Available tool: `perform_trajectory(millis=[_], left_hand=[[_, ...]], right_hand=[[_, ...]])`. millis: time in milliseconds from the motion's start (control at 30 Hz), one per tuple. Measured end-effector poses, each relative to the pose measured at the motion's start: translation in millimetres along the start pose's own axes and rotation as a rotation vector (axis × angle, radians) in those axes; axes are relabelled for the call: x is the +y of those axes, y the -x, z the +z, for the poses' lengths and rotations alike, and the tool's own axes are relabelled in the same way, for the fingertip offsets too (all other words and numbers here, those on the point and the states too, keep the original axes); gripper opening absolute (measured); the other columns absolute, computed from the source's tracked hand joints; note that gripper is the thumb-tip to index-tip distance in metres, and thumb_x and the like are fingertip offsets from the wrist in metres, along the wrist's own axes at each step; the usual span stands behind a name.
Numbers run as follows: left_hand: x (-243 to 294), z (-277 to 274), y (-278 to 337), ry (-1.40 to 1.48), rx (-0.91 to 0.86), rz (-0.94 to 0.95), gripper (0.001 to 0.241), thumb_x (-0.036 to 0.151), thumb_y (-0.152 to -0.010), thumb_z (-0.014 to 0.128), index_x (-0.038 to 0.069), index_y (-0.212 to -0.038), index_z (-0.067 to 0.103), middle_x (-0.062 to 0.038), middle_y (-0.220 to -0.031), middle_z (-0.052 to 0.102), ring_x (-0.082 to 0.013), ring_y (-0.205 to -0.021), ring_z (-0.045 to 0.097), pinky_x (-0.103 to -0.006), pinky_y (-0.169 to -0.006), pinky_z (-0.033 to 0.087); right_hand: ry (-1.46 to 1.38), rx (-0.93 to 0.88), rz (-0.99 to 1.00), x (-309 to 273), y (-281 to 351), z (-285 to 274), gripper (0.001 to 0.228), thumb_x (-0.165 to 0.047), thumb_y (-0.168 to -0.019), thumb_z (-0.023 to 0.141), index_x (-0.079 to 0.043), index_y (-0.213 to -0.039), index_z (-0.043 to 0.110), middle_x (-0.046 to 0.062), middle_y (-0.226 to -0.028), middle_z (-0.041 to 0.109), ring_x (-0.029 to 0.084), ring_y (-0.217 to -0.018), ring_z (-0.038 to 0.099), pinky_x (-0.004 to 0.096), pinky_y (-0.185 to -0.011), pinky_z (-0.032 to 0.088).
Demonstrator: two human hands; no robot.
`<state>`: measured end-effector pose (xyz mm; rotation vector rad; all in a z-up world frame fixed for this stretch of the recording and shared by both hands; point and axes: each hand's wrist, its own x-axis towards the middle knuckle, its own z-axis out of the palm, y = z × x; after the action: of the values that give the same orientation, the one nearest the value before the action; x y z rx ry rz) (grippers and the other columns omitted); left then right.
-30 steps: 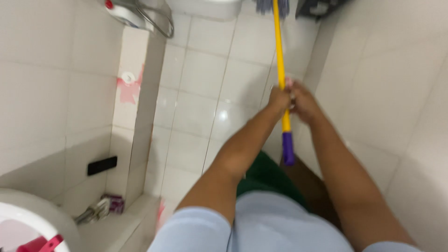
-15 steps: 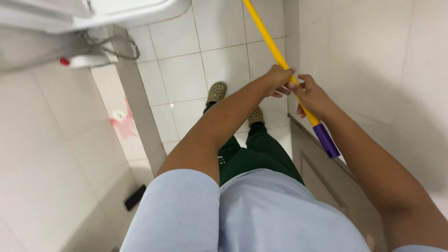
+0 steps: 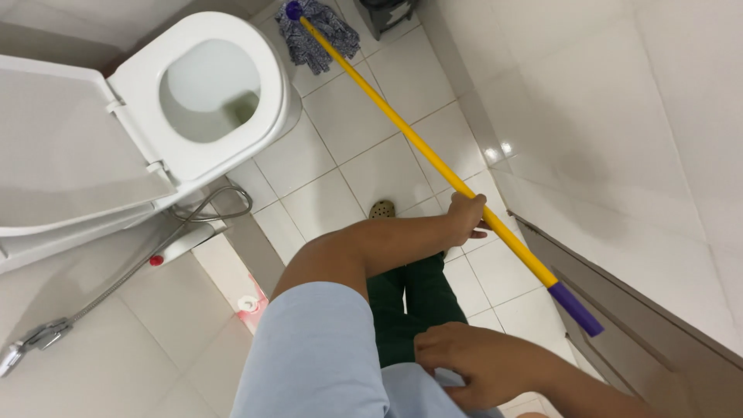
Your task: The person mops a tiled bathroom floor using a mop and a bucket of soapy water. They repeatedly dip the mop into the bucket, wring it out by hand, and clean the floor around a toilet and a trash bin. The person also moves the trash bin to clean underneath it.
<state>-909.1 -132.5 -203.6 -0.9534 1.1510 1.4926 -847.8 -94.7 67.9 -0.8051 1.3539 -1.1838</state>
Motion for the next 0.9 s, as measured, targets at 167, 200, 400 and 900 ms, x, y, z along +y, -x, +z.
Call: perform_trajectory(millis=[167, 200, 400, 900], left_hand=[[-10, -11, -10, -0.074, -0.041, -0.065, 0.034, 0.025, -0.102, 0.047, 0.003, -0.126, 0.037, -0.017, -0.108, 0.063, -0.0266, -0.083, 0.074, -0.0389, -0.066, 0.060], [-13, -12, -12, -0.080, -0.041, -0.071, 0.034, 0.025, -0.102, 0.047, 0.003, -0.126, 0.037, -0.017, -0.108, 0.063, -0.0266, -0.083, 0.074, -0.0389, -0.066, 0.060], [-19, -20, -3, -0.076, -0.078, -0.075, 0.030, 0.024, -0.101, 0.049, 0.002, -0.121, 0.042, -0.018, -0.107, 0.064, -0.0260, -0.080, 0.072, -0.0394, -0.064, 0.057], [-82, 8, -52, 0.122, -0.317, -0.015, 0.040, 0.034, -0.107, 0.048, -0.001, -0.126, 0.046, -0.022, -0.109, 0.071, -0.0319, -0.086, 0.071, -0.0465, -0.081, 0.062]], right_hand=[[-0.019, 0.008, 0.005, 24, -21, 11, 0.024, -0.011, -0.079, 0.069, -0.005, -0.101, 0.065, 0.008, -0.097, 0.061, 0.029, -0.099, 0.059, 0.040, -0.089, 0.044], [-0.026, 0.013, 0.004, 27, -21, 14, 0.024, -0.011, -0.079, 0.069, -0.005, -0.101, 0.065, 0.008, -0.097, 0.061, 0.029, -0.099, 0.059, 0.040, -0.089, 0.044], [0.109, 0.603, -0.055, 40, 0, 22, 0.023, -0.001, -0.067, 0.065, -0.005, -0.090, 0.063, 0.009, -0.088, 0.059, 0.030, -0.089, 0.059, 0.041, -0.078, 0.048], [0.198, 0.505, 1.196, 187, 81, -17, 0.074, -0.037, -0.097, 0.060, -0.018, -0.160, 0.027, 0.018, -0.107, 0.074, 0.037, -0.098, 0.075, 0.051, -0.091, 0.058]])
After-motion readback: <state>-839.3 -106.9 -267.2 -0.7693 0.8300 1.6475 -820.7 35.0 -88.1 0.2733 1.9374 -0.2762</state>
